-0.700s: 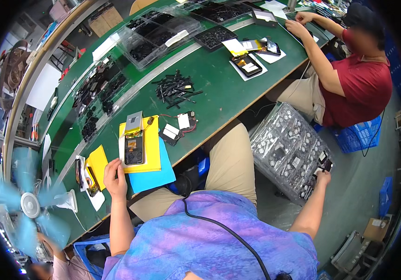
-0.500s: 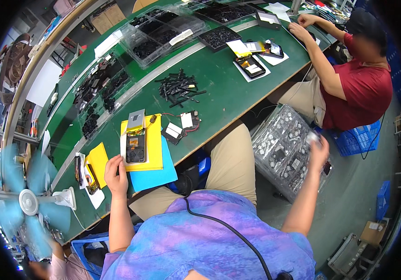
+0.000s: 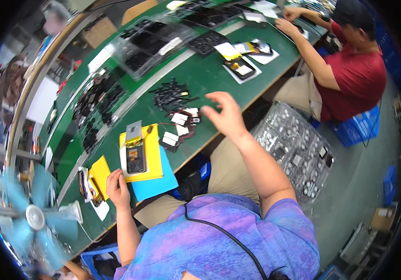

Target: Assembling electronic components on a production line.

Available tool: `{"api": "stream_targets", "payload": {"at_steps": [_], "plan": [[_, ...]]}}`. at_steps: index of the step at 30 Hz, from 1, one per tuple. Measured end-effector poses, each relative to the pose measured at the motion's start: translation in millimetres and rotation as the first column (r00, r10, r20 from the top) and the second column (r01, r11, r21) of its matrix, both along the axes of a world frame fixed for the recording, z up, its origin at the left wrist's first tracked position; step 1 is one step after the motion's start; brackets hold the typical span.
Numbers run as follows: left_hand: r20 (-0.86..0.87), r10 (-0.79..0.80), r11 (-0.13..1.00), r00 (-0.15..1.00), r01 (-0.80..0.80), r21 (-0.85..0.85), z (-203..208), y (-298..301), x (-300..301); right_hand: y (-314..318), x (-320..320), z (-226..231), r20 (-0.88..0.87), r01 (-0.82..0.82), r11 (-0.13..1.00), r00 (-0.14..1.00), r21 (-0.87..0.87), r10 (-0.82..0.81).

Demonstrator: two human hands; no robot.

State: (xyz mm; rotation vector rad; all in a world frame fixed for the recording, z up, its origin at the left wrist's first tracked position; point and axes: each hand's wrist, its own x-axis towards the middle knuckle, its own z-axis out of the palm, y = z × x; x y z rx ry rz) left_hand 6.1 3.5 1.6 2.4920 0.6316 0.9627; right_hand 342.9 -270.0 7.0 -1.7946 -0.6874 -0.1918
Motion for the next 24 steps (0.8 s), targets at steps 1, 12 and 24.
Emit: {"api": "stream_targets", "payload": {"at_steps": [1, 12, 24], "plan": [[0.003, -0.012, 1.000, 1.000, 0.012, -0.012, -2.7, -0.5, 1.8, -26.2, 7.8, -8.9, -0.046, 0.114, 0.992, 0.993, 0.057, -0.112], [-0.132, -0.024, 0.991, 0.991, 0.041, 0.130, -6.7, 13.2, 0.5, -457.2, 37.7, -193.9, 0.048, 0.701, -0.172, -0.193, -0.692, -0.980], [-0.186, 0.048, 0.985, 0.981, -0.016, 0.171, -8.1, 15.7, -5.8, -453.4, 49.4, -147.7, -0.182, 0.361, 0.110, -0.174, -0.926, -0.968]]}}
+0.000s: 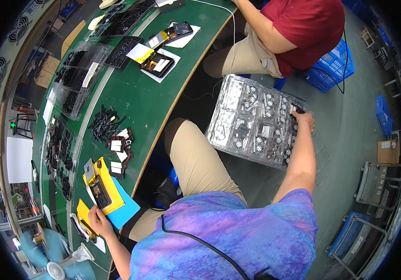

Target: Assembling electronic components on a production line.

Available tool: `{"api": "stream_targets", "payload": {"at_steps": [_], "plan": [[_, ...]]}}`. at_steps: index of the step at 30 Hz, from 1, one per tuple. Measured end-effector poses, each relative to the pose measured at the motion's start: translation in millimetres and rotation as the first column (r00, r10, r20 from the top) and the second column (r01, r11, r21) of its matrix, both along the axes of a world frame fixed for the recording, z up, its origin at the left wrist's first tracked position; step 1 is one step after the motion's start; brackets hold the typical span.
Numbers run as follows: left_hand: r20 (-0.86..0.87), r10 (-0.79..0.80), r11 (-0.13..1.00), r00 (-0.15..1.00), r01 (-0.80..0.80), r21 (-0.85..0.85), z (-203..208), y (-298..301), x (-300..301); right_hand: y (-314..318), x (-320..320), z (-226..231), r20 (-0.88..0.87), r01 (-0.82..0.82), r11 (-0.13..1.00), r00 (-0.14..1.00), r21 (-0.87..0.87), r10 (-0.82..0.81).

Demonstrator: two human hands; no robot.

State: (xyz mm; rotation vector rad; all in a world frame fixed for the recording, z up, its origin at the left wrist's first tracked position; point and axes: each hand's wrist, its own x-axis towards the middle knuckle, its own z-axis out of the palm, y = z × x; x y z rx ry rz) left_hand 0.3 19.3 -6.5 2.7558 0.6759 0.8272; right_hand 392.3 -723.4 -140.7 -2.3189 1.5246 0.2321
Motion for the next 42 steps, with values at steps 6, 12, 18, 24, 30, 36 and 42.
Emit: {"api": "stream_targets", "payload": {"at_steps": [6, 12, 18, 24, 30, 36, 42], "plan": [[0.002, 0.009, 1.000, 1.000, -0.009, -0.008, 3.8, -5.6, 2.3, -14.3, 22.8, -20.9, 0.068, -0.172, 0.985, 0.983, 0.014, 0.171], [0.026, 0.003, 0.999, 1.000, -0.002, -0.032, 3.5, -4.5, -0.9, -50.0, 39.5, -68.3, 0.206, -0.238, 0.938, 0.960, 0.253, 0.188], [0.048, -0.021, 0.999, 0.999, 0.023, -0.048, 4.9, -5.1, 5.0, -57.1, 36.5, -83.5, 0.408, -0.141, 0.982, 0.910, 0.124, 0.079], [0.089, 0.010, 0.993, 0.996, 0.001, -0.114, 0.0, -4.1, 1.4, -19.9, 49.3, -40.1, 0.863, -0.163, 0.979, 0.468, -0.124, 0.188], [0.151, -0.030, 0.994, 0.988, 0.046, -0.103, 8.5, -13.3, 7.9, 284.2, 29.0, 153.1, 0.985, -0.942, 0.335, 0.092, 0.038, 0.145], [0.255, 0.075, 0.991, 0.964, -0.043, -0.129, 16.5, -20.8, -0.8, 507.4, 55.8, 167.5, 0.959, -0.990, -0.099, 0.075, 0.105, 0.275], [0.322, 0.097, 0.984, 0.942, -0.042, -0.174, 19.6, -21.4, 0.5, 554.6, 72.5, 146.3, 0.917, -0.996, -0.089, -0.025, 0.011, 0.399]]}}
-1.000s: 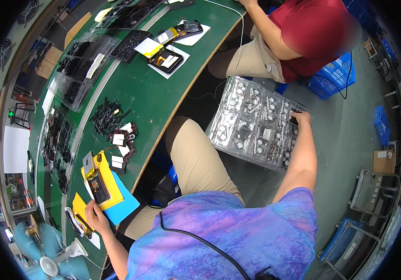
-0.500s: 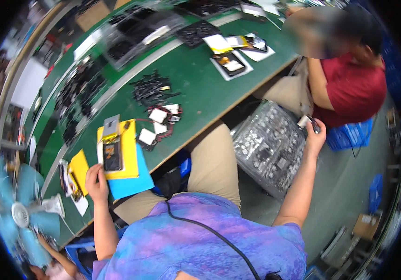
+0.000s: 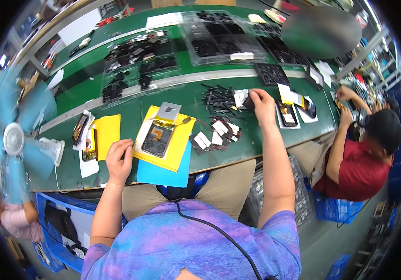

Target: Assembling electronic components on a production line.

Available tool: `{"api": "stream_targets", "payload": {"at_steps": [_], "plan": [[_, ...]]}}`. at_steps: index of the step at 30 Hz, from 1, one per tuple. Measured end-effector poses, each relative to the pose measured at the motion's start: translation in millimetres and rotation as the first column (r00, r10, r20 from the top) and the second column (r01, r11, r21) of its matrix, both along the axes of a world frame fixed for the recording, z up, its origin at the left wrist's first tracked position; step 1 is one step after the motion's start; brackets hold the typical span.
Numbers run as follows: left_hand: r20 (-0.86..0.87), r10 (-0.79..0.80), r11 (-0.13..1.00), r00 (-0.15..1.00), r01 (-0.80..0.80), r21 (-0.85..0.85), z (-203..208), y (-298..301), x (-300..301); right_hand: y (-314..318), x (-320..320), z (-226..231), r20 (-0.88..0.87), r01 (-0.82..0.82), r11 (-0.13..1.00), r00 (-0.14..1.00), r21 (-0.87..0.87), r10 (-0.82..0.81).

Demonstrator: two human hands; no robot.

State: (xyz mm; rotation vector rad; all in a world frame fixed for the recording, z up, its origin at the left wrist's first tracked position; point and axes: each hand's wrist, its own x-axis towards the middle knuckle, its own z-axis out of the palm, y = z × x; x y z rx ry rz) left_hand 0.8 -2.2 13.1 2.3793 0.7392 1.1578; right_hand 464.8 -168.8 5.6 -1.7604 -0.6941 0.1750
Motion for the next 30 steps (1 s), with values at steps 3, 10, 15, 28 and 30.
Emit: {"api": "stream_targets", "payload": {"at_steps": [3, 10, 15, 28, 30], "plan": [[0.008, -0.001, 1.000, 1.000, 0.001, -0.012, 3.4, -1.3, -0.9, -9.5, 1.8, 3.3, 0.309, 0.083, 0.992, 0.950, -0.095, -0.050], [0.071, -0.021, 0.999, 0.997, 0.023, -0.029, 6.3, -1.1, -1.4, -26.8, -6.9, 16.2, -0.341, 0.032, 0.959, 0.938, 0.282, 0.069], [0.104, -0.060, 0.998, 0.993, 0.063, -0.023, 25.5, -10.7, 1.9, -21.4, -71.7, 46.4, -0.490, -0.133, 0.909, 0.806, 0.395, 0.332], [0.813, -0.034, -0.030, 0.581, 0.812, -0.582, 41.1, -55.7, 59.1, 21.1, -234.1, 76.9, 0.534, -0.709, 0.680, 0.654, 0.186, 0.536], [0.821, -0.017, -0.008, 0.570, 0.821, -0.570, 37.4, -53.6, 52.5, 22.9, -240.5, 80.2, 0.593, -0.696, 0.705, 0.627, 0.136, 0.506]]}}
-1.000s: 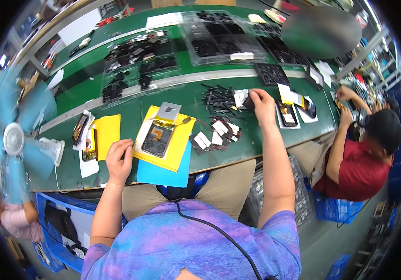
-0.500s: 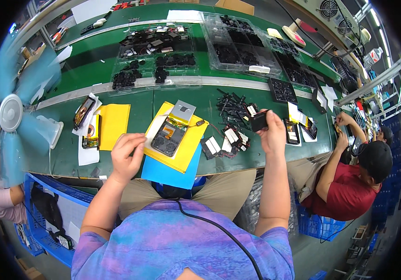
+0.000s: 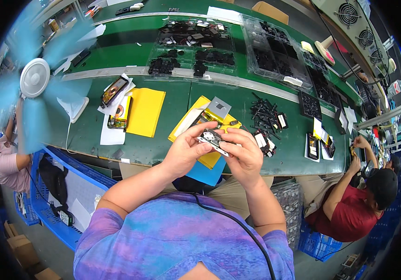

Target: Assembling electronic components on a production line.

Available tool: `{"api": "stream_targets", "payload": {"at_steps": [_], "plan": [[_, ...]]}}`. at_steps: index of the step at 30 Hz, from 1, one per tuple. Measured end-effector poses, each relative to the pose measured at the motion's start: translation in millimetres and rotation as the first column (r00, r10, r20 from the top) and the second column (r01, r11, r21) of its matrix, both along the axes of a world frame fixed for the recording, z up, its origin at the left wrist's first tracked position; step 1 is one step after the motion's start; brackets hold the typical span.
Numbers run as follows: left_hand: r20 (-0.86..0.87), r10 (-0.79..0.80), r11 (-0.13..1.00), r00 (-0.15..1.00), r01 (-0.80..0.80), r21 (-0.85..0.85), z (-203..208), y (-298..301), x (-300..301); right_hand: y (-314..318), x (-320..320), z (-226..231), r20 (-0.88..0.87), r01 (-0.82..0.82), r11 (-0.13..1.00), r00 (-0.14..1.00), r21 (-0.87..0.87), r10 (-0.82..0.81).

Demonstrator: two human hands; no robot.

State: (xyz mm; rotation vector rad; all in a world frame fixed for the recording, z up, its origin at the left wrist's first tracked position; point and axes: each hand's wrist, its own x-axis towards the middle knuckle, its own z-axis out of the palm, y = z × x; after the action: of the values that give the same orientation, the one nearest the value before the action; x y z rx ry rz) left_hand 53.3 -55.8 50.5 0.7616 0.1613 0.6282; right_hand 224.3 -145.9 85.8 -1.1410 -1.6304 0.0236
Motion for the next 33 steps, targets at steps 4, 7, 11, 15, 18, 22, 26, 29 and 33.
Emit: {"api": "stream_targets", "payload": {"at_steps": [4, 7, 11, 15, 18, 22, 26, 29, 33], "plan": [[0.048, 0.063, 0.997, 0.997, -0.064, 0.031, -7.5, -0.2, -5.6, 1.5, -9.9, -7.6, 0.124, 0.061, 0.997, 0.990, 0.053, -0.067], [0.057, 0.106, 0.991, 0.993, -0.110, 0.072, -14.7, -0.5, -6.6, 6.4, -8.8, -16.3, 0.202, 0.036, 0.982, 0.977, 0.186, -0.074], [0.066, 0.085, 0.993, 0.994, -0.080, -0.083, -26.6, 3.1, -8.6, 4.3, -12.7, -23.1, 0.231, 0.093, 0.982, 0.964, 0.166, -0.130], [-0.028, 0.111, 0.989, 0.993, -0.113, -0.092, -18.4, -2.3, -5.8, 3.7, -14.7, -35.5, 0.146, 0.188, 0.968, 0.966, 0.166, -0.213], [-0.050, 0.135, 0.984, 0.990, -0.140, -0.112, -20.4, -1.6, -5.2, 2.9, -13.0, -33.9, 0.213, 0.199, 0.942, 0.942, 0.271, -0.261], [0.051, 0.160, 0.979, 0.986, -0.152, -0.137, -24.1, 7.0, -11.4, -0.1, -6.1, -38.0, 0.505, 0.058, 0.939, 0.831, 0.340, -0.234], [0.012, 0.136, 0.990, 0.991, -0.137, 0.035, -28.0, 12.0, -18.8, -6.7, -1.1, -19.9, 0.457, -0.060, 0.987, 0.889, 0.151, -0.016], [-0.009, 0.138, 0.954, 0.990, -0.130, 0.271, -27.0, 15.0, -22.4, -4.9, -5.4, -15.0, 0.099, 0.036, 0.997, 0.995, -0.063, -0.029], [-0.024, 0.119, 0.918, 0.993, -0.101, 0.384, -16.5, 15.1, -25.8, 16.3, -13.7, 4.4, 0.000, -0.056, 0.951, 0.998, -0.304, 0.059]]}}
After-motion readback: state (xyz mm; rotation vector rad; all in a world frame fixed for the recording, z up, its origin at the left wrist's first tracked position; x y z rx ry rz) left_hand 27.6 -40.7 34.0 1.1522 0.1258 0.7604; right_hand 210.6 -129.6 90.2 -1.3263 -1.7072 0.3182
